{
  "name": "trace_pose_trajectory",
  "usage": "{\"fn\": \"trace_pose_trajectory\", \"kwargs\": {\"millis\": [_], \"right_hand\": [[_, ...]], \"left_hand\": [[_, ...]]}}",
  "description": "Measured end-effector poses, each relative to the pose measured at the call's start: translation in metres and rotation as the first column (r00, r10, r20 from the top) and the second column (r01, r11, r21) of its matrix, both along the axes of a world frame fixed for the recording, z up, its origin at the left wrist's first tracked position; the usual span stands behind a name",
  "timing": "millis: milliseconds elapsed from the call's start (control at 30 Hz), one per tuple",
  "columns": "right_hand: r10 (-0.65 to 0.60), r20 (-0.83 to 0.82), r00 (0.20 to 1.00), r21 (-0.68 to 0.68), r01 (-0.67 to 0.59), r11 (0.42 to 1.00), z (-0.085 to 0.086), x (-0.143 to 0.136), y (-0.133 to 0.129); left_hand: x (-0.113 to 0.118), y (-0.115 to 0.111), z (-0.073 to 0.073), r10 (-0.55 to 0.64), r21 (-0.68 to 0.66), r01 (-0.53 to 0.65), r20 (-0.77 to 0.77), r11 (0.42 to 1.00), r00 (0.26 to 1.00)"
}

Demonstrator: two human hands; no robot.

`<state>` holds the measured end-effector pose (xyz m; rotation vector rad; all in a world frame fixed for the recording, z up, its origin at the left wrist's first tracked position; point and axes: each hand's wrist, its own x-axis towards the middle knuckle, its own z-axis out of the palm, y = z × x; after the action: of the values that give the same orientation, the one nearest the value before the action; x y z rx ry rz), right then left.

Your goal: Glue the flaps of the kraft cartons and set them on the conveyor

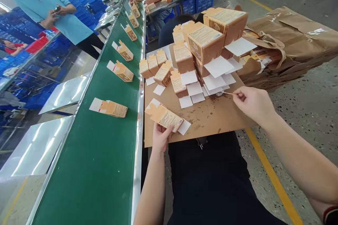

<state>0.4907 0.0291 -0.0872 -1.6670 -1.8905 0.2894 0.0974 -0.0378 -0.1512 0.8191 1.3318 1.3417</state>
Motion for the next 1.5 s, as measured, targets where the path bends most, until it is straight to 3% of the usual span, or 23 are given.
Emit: {"fn": "trace_pose_trajectory", "kwargs": {"millis": [100,200,300,367,533,700,1000,1100,1300,1400,1500], "right_hand": [[0.103,-0.238,0.966,0.021,-0.101,0.995,-0.010,-0.034,-0.047],[0.275,-0.363,0.890,0.040,-0.280,0.959,-0.035,-0.087,-0.085],[0.312,-0.404,0.860,0.018,-0.333,0.943,-0.061,-0.127,-0.102],[0.319,-0.406,0.856,0.009,-0.345,0.938,-0.072,-0.138,-0.103],[0.315,-0.375,0.872,-0.047,-0.357,0.933,-0.078,-0.131,-0.098],[0.198,-0.398,0.896,-0.082,-0.250,0.965,-0.073,-0.119,-0.095],[-0.002,-0.471,0.882,-0.110,-0.057,0.992,-0.052,-0.081,-0.111],[-0.055,-0.481,0.875,-0.142,-0.015,0.990,-0.045,-0.077,-0.119],[0.009,-0.515,0.857,-0.117,-0.080,0.990,-0.043,-0.087,-0.114],[0.040,-0.504,0.863,-0.070,-0.087,0.994,-0.053,-0.081,-0.109],[0.060,-0.495,0.867,-0.058,-0.102,0.993,-0.069,-0.071,-0.105]], "left_hand": [[0.000,0.002,0.000,-0.048,0.004,0.048,-0.020,0.999,0.999],[0.001,0.002,0.002,-0.048,0.005,0.048,-0.039,0.999,0.998],[0.003,0.000,0.004,-0.022,-0.012,0.022,-0.065,1.000,0.998],[0.005,-0.001,0.007,-0.019,-0.017,0.018,-0.082,1.000,0.996],[0.008,-0.002,0.012,-0.018,-0.012,0.018,-0.075,1.000,0.997],[0.013,-0.004,0.013,-0.003,-0.020,0.002,-0.069,1.000,0.998],[0.033,-0.030,-0.003,0.033,0.070,-0.007,-0.386,0.998,0.922],[0.036,-0.032,-0.006,0.033,0.070,-0.004,-0.414,0.998,0.910],[0.044,-0.027,0.000,0.014,0.041,0.001,-0.364,0.999,0.931],[0.015,-0.023,0.002,0.116,0.090,-0.085,-0.422,0.992,0.899],[-0.056,-0.027,0.009,0.394,0.185,-0.348,-0.457,0.919,0.798]]}}
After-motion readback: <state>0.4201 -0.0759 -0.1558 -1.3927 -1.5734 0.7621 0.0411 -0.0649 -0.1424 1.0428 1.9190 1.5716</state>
